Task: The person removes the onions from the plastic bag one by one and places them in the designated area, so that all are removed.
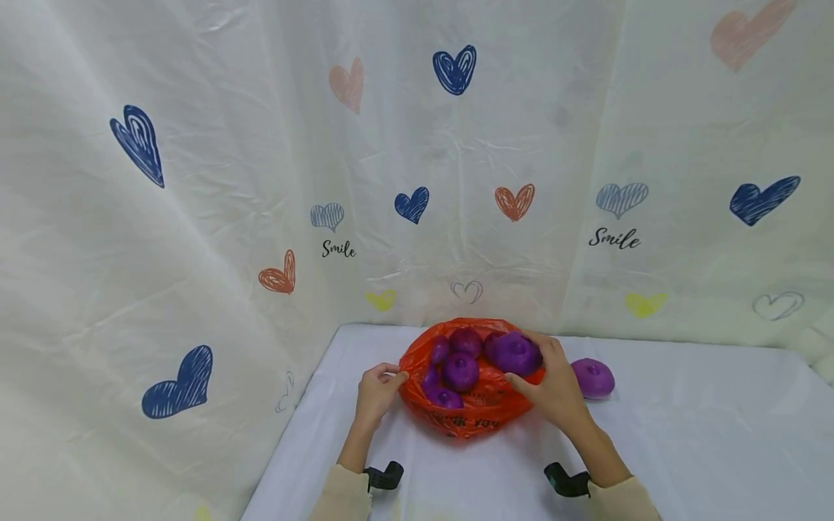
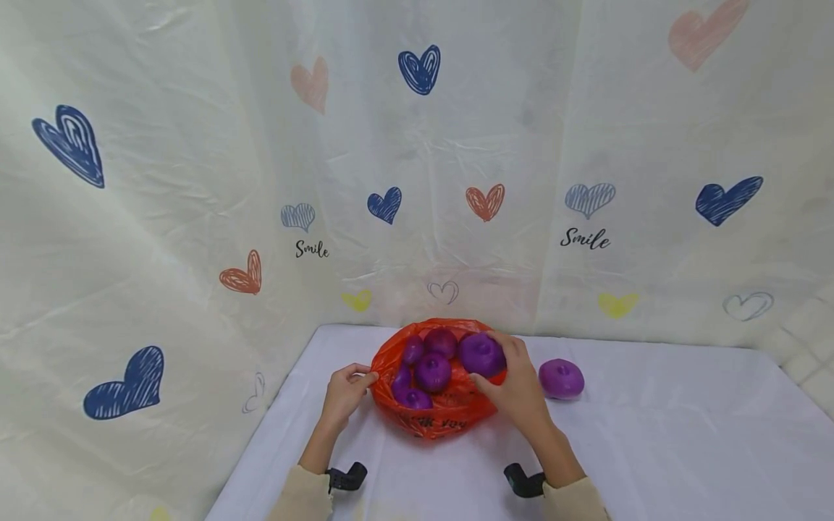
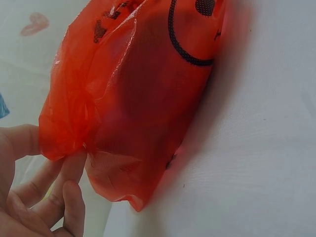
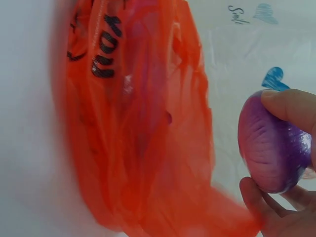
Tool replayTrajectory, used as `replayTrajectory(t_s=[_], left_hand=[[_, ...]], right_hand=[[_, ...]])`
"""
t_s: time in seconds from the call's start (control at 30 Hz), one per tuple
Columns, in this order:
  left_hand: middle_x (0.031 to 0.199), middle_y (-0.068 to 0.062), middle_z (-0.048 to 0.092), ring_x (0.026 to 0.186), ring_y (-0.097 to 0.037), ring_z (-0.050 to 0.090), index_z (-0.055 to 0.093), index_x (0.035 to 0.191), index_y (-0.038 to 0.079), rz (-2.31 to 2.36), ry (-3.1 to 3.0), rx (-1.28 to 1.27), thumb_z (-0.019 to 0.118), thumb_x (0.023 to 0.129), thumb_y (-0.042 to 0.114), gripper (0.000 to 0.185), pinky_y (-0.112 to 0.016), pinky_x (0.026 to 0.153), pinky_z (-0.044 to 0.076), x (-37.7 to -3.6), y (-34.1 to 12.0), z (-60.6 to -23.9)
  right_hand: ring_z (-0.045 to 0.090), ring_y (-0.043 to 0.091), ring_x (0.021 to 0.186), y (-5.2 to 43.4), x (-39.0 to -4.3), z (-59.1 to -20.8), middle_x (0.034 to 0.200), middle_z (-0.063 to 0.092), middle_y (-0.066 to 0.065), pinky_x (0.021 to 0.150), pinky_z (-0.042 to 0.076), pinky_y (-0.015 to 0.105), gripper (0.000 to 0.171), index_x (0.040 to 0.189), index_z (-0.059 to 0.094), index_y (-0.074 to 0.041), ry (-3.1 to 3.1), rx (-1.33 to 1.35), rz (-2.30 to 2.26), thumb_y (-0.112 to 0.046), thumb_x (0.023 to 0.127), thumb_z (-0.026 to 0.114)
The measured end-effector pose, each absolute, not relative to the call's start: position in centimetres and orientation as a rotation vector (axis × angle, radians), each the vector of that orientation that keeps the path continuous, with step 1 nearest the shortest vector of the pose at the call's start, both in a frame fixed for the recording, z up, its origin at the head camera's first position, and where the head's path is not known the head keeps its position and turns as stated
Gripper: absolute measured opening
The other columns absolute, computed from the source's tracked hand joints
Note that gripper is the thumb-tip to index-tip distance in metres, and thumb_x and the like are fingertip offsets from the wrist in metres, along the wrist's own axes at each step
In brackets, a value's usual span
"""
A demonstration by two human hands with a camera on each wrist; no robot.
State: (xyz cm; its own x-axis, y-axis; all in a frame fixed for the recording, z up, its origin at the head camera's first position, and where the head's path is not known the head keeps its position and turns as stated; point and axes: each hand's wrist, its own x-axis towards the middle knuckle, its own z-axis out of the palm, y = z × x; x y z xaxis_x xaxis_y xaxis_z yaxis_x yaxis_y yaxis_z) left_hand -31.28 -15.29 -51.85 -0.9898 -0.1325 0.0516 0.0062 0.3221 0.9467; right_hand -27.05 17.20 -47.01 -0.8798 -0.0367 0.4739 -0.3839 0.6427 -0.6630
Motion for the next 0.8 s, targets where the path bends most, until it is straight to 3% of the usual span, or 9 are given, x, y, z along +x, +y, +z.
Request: replayTrajectory(t_s=[0.07,0.23,0.3,0.43,0.57,0.8], left_hand=[[0.075,-0.003,0.070,0.064,-0.014,0.051,0.072,0.101,0.007,-1.758,-2.455,0.117,0.072,0.093,0.024,0.019,-0.026,0.055,0.039,-31.3,-15.3,-51.9],[0.074,-0.004,0.070,0.063,-0.014,0.051,0.072,0.100,0.007,-1.760,-2.448,0.119,0.073,0.092,0.024,0.019,-0.025,0.055,0.039,-31.4,-15.3,-52.0],[0.074,-0.004,0.070,0.063,-0.015,0.051,0.072,0.100,0.007,-1.758,-2.449,0.122,0.072,0.093,0.024,0.019,-0.025,0.056,0.039,-31.3,-15.3,-52.0],[0.075,-0.005,0.070,0.064,-0.015,0.051,0.072,0.101,0.007,-1.754,-2.457,0.131,0.072,0.093,0.024,0.019,-0.026,0.056,0.040,-31.3,-15.3,-51.9],[0.076,-0.006,0.070,0.064,-0.015,0.051,0.072,0.101,0.007,-1.749,-2.464,0.136,0.072,0.093,0.024,0.019,-0.026,0.056,0.039,-31.3,-15.2,-51.9],[0.076,-0.006,0.070,0.063,-0.015,0.050,0.072,0.102,0.008,-1.745,-2.470,0.129,0.072,0.093,0.025,0.019,-0.025,0.055,0.038,-31.3,-15.3,-51.9]], right_hand=[[0.055,0.038,0.124,17.7,-27.0,-46.7,0.140,0.050,0.019,0.099,0.052,0.058,0.078,0.147,0.045,-0.008,-2.410,0.339,1.116,-0.016,0.082,0.086],[0.058,0.033,0.116,19.1,-26.8,-46.2,0.134,0.052,0.018,0.088,0.056,0.033,0.078,0.146,0.047,-0.007,-2.349,0.313,1.085,-0.015,0.081,0.087],[0.058,0.035,0.115,19.7,-26.7,-46.0,0.135,0.052,0.020,0.086,0.055,0.030,0.078,0.146,0.046,-0.006,-2.340,0.289,1.080,-0.014,0.081,0.087],[0.056,0.041,0.118,20.8,-26.7,-45.6,0.139,0.050,0.022,0.088,0.059,0.047,0.078,0.148,0.044,-0.005,-2.348,0.237,1.086,-0.014,0.082,0.086],[0.053,0.047,0.122,22.0,-26.5,-45.2,0.142,0.047,0.024,0.089,0.054,0.066,0.079,0.150,0.041,-0.006,-2.365,0.196,1.113,-0.018,0.085,0.084],[0.051,0.051,0.122,23.8,-26.1,-44.7,0.145,0.044,0.027,0.089,0.051,0.069,0.080,0.153,0.039,-0.007,-2.379,0.117,1.128,-0.023,0.087,0.082]])
